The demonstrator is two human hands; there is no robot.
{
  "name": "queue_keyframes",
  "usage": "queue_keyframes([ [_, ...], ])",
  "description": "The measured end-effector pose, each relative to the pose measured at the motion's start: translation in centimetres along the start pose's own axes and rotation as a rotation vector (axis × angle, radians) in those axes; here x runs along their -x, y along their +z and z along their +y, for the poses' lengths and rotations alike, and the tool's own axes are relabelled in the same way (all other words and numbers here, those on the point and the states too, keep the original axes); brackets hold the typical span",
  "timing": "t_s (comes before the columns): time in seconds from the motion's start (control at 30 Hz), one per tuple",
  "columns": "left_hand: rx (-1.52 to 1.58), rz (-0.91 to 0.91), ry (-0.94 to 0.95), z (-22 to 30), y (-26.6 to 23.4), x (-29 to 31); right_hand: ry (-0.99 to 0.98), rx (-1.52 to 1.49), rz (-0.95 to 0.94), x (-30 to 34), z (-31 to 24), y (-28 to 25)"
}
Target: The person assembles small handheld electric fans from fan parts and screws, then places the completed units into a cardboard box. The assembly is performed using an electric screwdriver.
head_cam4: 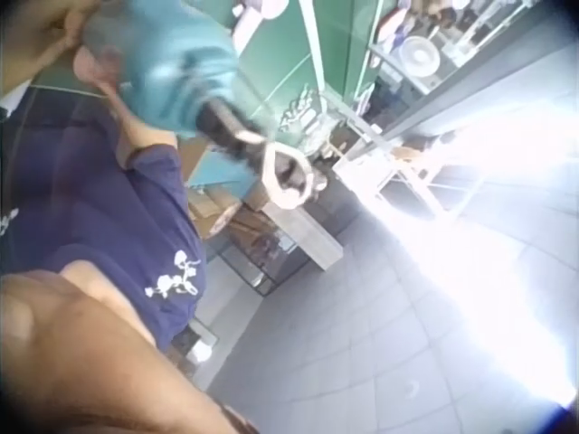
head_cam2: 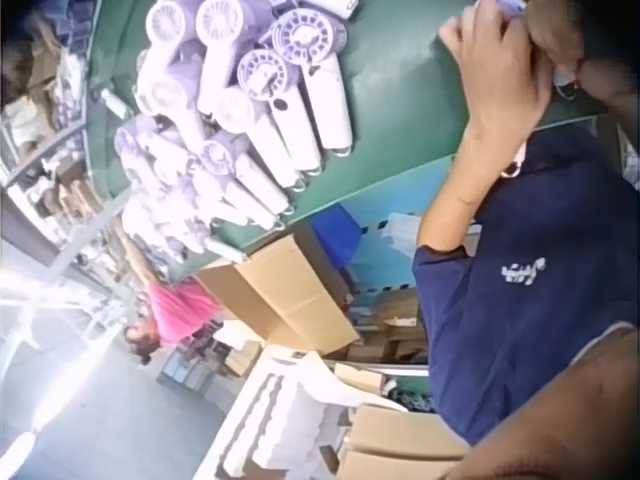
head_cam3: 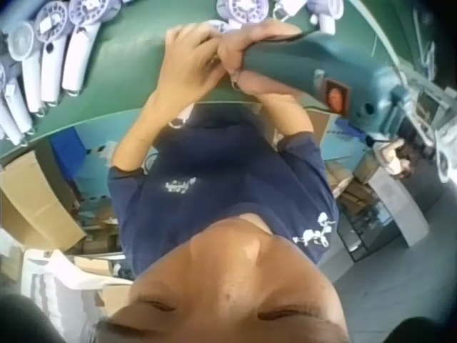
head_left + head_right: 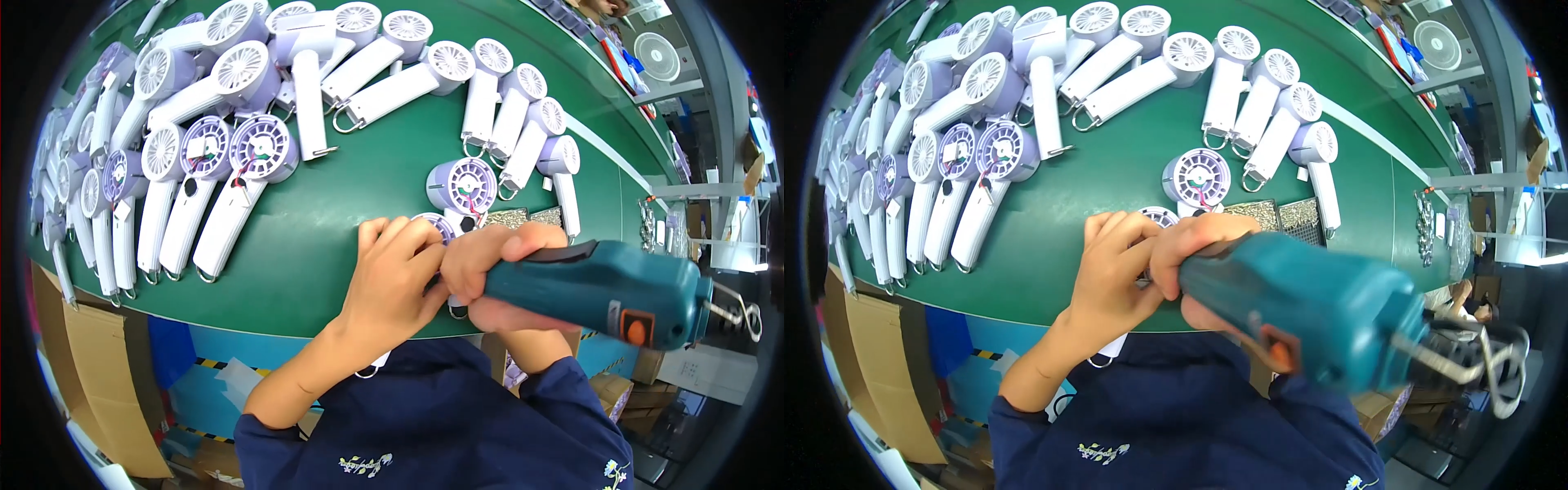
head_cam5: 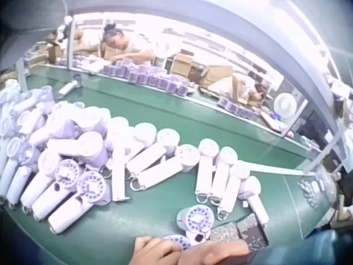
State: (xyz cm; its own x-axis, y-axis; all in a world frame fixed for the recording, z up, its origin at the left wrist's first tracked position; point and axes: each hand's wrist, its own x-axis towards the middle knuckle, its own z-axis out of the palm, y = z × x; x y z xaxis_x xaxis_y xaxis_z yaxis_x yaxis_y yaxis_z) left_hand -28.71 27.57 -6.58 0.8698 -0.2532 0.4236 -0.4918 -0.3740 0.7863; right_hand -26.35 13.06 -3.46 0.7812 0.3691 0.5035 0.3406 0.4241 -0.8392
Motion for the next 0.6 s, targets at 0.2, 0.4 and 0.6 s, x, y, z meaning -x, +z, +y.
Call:
queue_keyframes([
  [0.2,0.035,0.018,-0.011,0.0,0.2,-0.4,-0.047,-0.094,0.064,0.3,0.8,0.1],
  [0.4,-0.066,0.017,0.045,0.3,0.4,-0.2,-0.067,-0.039,0.009,1.0,0.2,0.1],
  [0.6,-0.098,0.066,0.120,-0.1,0.6,0.5,0.131,0.267,0.038,1.1,-2.2,0.1],
])
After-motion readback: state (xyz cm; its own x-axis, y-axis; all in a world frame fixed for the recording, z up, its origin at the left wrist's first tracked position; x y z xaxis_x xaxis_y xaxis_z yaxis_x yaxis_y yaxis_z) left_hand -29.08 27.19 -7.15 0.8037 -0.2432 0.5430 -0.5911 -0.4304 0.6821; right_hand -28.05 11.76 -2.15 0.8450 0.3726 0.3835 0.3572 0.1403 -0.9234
